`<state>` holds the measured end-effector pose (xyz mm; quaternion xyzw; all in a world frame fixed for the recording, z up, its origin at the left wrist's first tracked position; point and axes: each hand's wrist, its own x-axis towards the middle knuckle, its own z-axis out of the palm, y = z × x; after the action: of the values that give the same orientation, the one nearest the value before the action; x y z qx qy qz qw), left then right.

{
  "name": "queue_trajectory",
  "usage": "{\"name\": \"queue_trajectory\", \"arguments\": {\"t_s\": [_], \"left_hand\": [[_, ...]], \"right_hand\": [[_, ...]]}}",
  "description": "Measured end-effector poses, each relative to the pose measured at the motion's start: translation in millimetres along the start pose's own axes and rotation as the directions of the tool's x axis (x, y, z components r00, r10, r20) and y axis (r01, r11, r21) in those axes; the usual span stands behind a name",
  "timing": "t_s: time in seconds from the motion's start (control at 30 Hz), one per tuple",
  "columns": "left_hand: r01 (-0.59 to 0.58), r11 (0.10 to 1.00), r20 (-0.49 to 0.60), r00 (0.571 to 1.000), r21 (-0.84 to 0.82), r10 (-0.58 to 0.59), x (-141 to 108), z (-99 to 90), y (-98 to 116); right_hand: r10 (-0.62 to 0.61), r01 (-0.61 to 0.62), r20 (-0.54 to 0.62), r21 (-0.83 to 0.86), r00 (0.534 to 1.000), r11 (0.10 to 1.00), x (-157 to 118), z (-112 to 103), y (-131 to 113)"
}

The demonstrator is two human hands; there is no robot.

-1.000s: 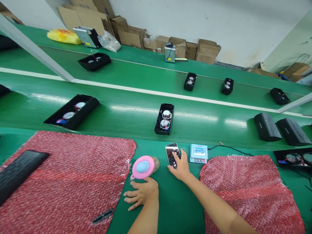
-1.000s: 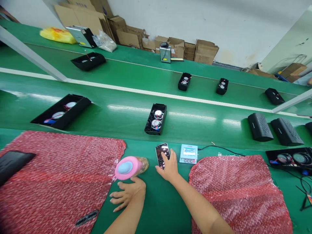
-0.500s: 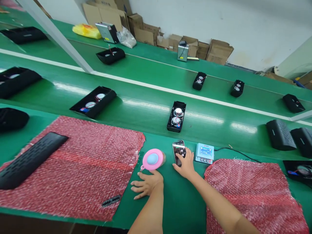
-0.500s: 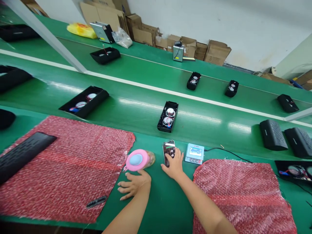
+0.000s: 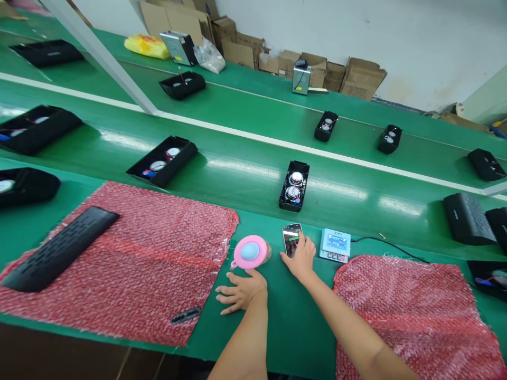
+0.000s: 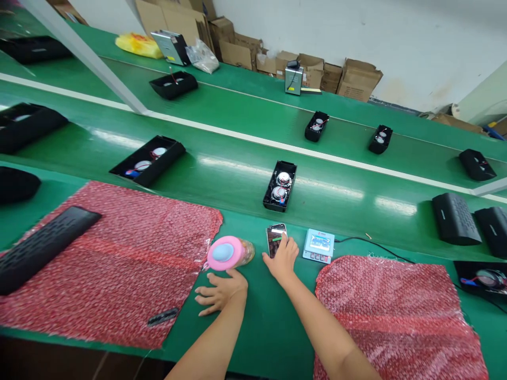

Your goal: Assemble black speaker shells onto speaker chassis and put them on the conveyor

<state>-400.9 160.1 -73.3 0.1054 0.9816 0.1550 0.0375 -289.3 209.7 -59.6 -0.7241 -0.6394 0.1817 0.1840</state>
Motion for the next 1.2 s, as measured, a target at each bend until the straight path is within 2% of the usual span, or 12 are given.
{"name": "queue_trajectory", "arguments": {"t_s": [0.1, 0.3, 0.37, 0.53, 0.63, 0.77, 0.9, 0.97, 1.03, 1.1, 1.17, 1.2], "left_hand": [[0.003, 1.0, 0.003, 1.0, 0.008, -0.004, -0.8, -2.4, 1.4], [0.001, 1.0, 0.008, 1.0, 0.014, -0.001, 0.1, -1.4, -0.4], [-0.003, 1.0, 0.004, 1.0, 0.01, 0.003, 0.6, 0.1, -1.6], [-0.005, 1.0, -0.027, 1.0, 0.012, 0.006, 0.8, 2.8, -3.3], [-0.014, 1.0, -0.036, 0.999, 0.015, 0.014, 0.8, 3.1, -3.5], [-0.014, 1.0, -0.029, 0.999, 0.012, 0.014, 0.2, 1.7, -2.8], [-0.017, 1.0, -0.01, 1.0, -0.006, 0.017, -2.7, -2.8, -0.1], [-0.019, 0.999, -0.002, 1.0, -0.027, 0.019, -4.1, -5.9, 2.0], [-0.018, 0.998, 0.003, 1.0, -0.055, 0.018, -4.5, -9.3, 4.3], [-0.016, 0.996, 0.012, 1.0, -0.088, 0.017, -4.2, -12.6, 6.3], [-0.02, 0.991, 0.011, 1.0, -0.134, 0.022, -5.1, -16.9, 6.4], [-0.023, 0.986, 0.009, 1.0, -0.163, 0.025, -7.0, -19.9, 5.3]], "right_hand": [[0.049, -0.047, -0.026, 0.04, 0.998, 0.998, 9.6, 3.6, -4.2], [0.074, -0.074, 0.009, 0.245, 0.997, 0.967, 24.9, -4.5, 12.1], [0.086, -0.086, 0.008, 0.237, 0.996, 0.968, 24.9, -6.5, 11.0], [0.069, -0.068, -0.024, 0.042, 0.997, 0.997, 17.9, -2.6, -7.3], [0.076, -0.076, -0.032, 0.0, 0.997, 0.997, 15.9, -0.4, -12.9], [0.071, -0.07, -0.02, 0.032, 0.997, 0.997, 16.1, 0.5, -7.5], [-0.008, 0.009, -0.01, 0.152, 1.0, 0.988, 8.2, -5.7, 5.7], [-0.049, 0.047, 0.002, 0.239, 0.999, 0.97, 1.6, -27.6, 12.7], [-0.047, 0.048, -0.011, 0.347, 0.999, 0.937, -5.3, -75.9, 19.5], [-0.022, 0.064, -0.095, 0.465, 0.995, 0.883, -14.3, -153.0, 27.3], [-0.11, 0.234, -0.262, 0.508, 0.959, 0.829, -28.6, -247.0, 38.2], [-0.15, 0.326, -0.374, 0.467, 0.915, 0.822, -37.9, -293.0, 45.5]]}}
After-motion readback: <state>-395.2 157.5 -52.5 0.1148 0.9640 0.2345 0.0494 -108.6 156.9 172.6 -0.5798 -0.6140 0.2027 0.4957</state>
